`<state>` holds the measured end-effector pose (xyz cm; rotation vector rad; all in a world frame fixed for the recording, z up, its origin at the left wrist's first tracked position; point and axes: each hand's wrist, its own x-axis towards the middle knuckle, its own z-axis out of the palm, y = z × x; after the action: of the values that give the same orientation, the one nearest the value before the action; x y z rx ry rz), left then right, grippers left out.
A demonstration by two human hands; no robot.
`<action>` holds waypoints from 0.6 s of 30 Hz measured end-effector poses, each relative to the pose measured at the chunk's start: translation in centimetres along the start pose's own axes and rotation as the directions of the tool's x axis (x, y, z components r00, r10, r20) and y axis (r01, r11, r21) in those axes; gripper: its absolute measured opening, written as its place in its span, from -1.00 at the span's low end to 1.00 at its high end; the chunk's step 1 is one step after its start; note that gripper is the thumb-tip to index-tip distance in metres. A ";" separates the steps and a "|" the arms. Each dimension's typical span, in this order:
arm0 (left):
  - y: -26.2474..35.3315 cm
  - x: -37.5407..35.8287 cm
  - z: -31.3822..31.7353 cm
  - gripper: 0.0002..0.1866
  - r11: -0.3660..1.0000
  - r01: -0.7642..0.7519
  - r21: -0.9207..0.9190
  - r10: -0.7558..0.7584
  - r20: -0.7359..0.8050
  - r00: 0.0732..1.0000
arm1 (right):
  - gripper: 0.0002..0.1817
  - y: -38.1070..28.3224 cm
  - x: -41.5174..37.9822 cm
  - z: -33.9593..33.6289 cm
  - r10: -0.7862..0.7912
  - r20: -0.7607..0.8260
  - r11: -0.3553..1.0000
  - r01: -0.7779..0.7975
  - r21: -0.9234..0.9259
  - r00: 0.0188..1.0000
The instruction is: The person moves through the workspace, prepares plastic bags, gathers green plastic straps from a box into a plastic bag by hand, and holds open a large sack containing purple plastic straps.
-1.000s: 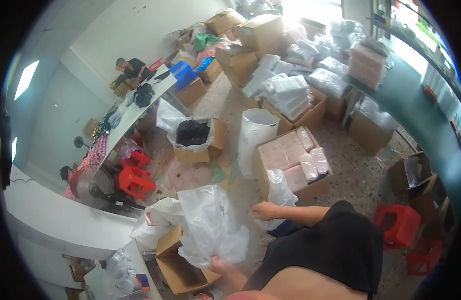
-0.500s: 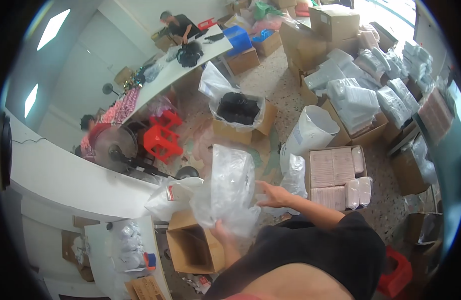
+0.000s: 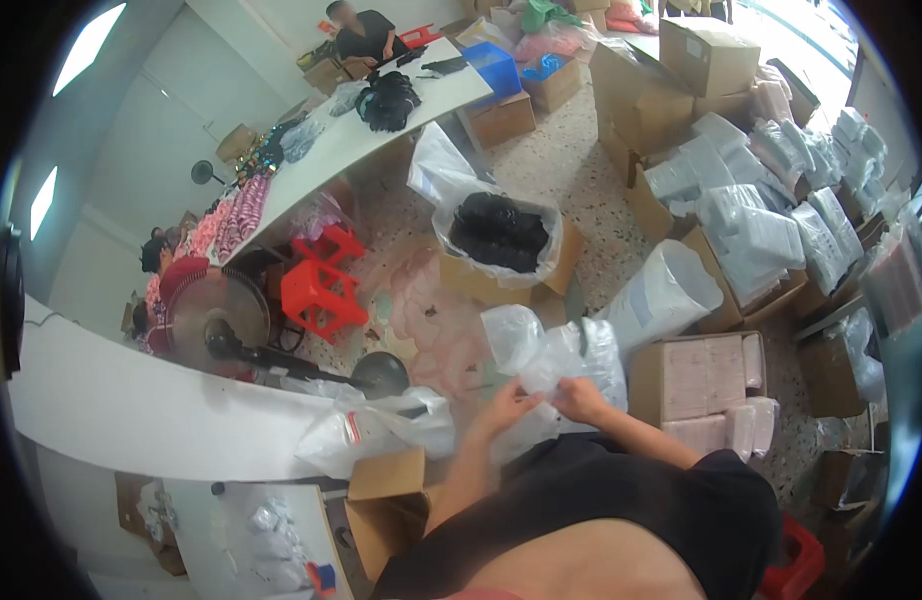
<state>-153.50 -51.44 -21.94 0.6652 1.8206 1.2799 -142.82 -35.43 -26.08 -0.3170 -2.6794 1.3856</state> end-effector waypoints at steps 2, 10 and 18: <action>4.1 3.6 -7.2 -0.41 0.997 -0.052 0.058 0.044 0.123 0.991 | -0.82 -0.6 3.9 -1.3 0.060 -0.142 0.998 -0.063 -0.016 0.988; 17.8 29.5 -32.9 -0.03 0.913 -0.154 0.378 0.300 -0.366 0.881 | -0.76 2.2 13.1 -5.7 0.283 -0.441 0.956 -0.285 0.064 0.852; 23.3 41.6 -40.8 0.05 0.901 0.179 0.395 0.027 -0.464 0.885 | -0.52 3.8 14.4 -10.2 0.467 -0.579 0.846 -0.529 0.071 0.669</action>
<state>-210.90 -31.94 -5.93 0.5324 2.5439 1.0428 -154.36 -21.84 -23.24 -1.3424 -2.2058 0.9966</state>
